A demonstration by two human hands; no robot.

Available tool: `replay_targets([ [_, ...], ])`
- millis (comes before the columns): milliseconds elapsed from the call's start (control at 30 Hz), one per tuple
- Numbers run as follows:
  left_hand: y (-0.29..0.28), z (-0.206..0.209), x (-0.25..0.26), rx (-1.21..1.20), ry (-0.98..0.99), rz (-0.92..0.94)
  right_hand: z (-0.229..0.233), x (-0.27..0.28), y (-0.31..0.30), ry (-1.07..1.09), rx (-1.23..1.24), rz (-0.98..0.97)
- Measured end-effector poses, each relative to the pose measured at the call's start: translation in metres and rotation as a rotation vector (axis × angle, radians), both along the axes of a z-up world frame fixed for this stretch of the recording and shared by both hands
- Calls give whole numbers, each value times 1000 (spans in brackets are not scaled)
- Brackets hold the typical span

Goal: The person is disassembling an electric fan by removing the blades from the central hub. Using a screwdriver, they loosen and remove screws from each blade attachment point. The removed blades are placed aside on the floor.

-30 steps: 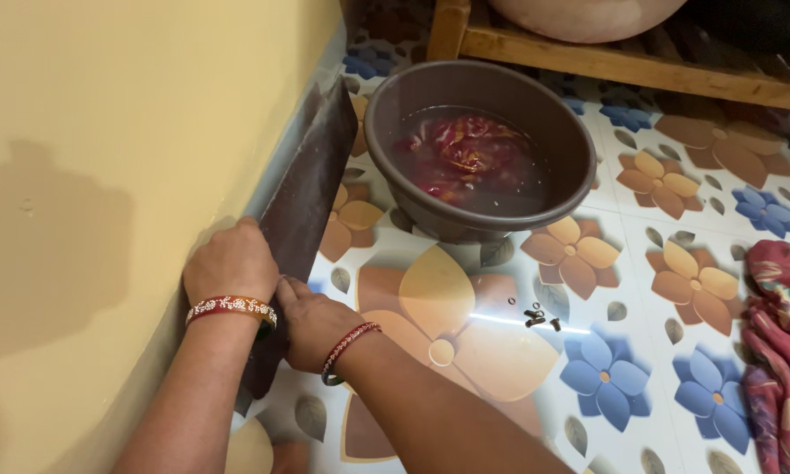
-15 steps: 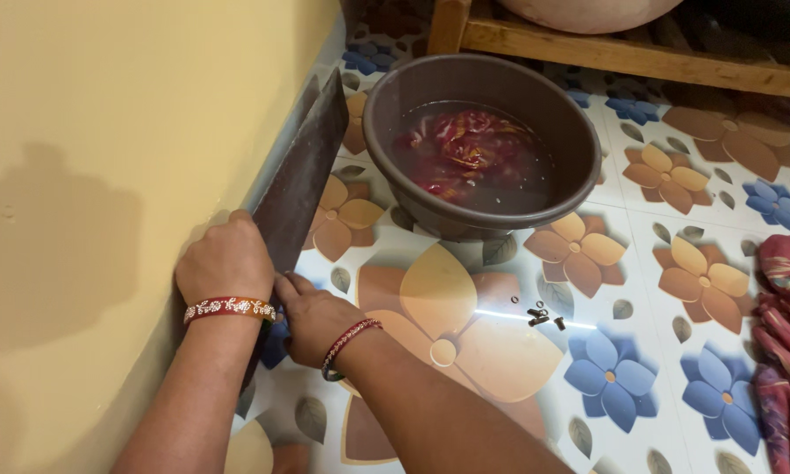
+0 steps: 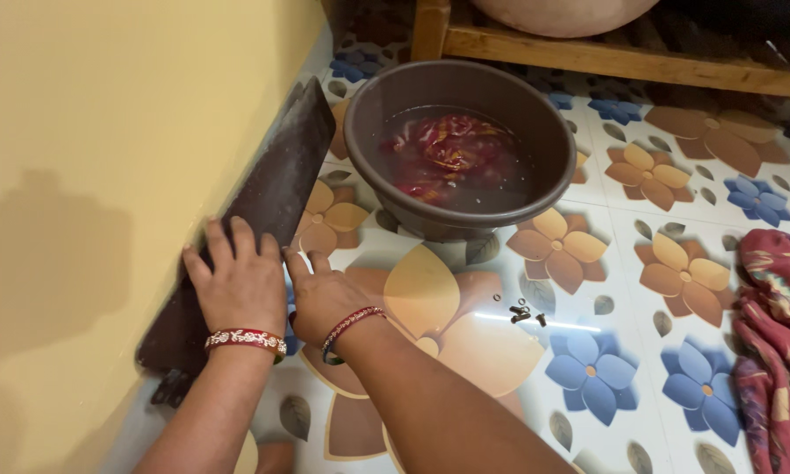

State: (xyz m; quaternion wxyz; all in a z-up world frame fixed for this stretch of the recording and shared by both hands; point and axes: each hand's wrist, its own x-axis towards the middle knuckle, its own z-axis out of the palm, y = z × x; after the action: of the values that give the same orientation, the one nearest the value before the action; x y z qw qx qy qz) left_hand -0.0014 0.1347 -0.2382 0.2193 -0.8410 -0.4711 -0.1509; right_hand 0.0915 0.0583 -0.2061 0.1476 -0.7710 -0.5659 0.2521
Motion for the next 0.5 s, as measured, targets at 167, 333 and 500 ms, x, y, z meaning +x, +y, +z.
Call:
replay_targets([
  [167, -7, -3, 3, -120, 347, 76, 8, 9, -13, 20, 74, -24],
  [333, -12, -1, 4, -195, 449, 163, 9, 20, -24, 44, 114, -72],
  [500, -14, -2, 5, -227, 397, 149, 11, 17, -29, 43, 135, -64],
])
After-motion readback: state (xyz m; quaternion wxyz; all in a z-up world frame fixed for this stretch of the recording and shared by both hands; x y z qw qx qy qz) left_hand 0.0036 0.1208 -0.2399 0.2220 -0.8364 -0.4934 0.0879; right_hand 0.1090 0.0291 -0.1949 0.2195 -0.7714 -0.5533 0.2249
